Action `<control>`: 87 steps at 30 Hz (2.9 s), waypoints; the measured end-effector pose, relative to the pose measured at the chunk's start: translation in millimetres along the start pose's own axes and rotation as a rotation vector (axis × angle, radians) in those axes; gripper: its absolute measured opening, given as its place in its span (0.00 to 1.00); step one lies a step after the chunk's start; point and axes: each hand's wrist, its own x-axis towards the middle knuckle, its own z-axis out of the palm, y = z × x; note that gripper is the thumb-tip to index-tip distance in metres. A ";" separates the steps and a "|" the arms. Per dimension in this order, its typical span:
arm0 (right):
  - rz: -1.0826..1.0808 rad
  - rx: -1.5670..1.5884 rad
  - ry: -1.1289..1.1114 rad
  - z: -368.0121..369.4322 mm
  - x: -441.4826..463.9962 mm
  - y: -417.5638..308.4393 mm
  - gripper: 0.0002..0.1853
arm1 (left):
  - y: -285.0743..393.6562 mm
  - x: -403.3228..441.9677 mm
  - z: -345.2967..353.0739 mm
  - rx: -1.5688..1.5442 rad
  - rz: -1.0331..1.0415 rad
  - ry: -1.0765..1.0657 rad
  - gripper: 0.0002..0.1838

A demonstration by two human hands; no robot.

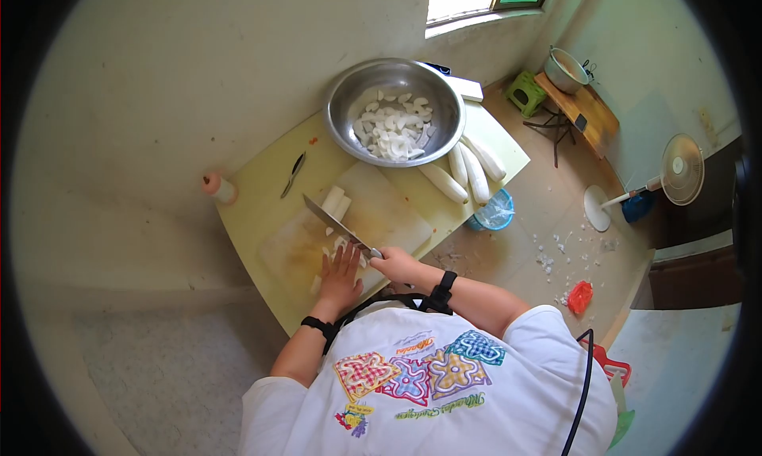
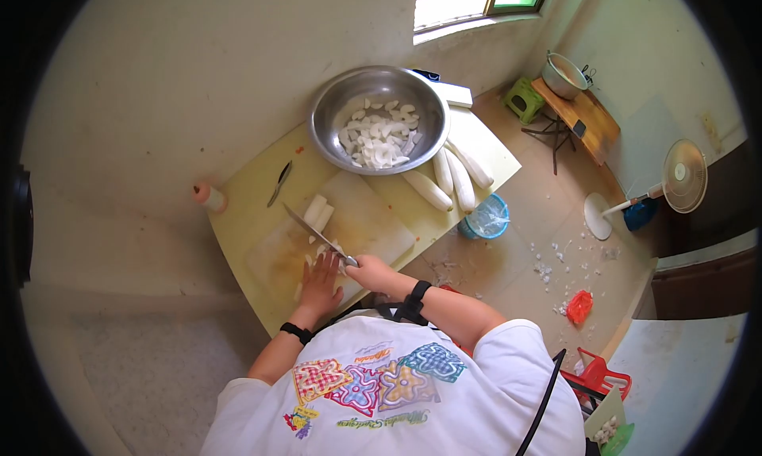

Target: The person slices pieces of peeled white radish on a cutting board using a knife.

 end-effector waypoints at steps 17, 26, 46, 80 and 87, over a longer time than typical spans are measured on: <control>-0.136 -0.351 -0.008 -27.3 13.7 -16.2 0.18 | -30.6 13.5 -29.6 -0.208 0.066 0.618 0.34; -0.303 -0.699 0.005 -33.7 -2.2 -19.7 0.15 | 1.7 21.8 -74.7 -0.186 -0.039 -0.075 0.31; -0.606 -0.846 -0.023 -20.8 -10.5 -2.5 0.12 | -5.3 44.6 -59.8 -0.338 -0.221 -0.290 0.36; -0.302 -0.795 0.018 -37.1 -35.8 20.3 0.15 | -127.2 -32.2 9.8 -0.567 -0.628 -0.023 0.28; -0.275 -0.702 0.079 -36.1 -39.6 26.5 0.15 | -111.5 -41.7 -4.6 -0.586 -0.705 -0.018 0.25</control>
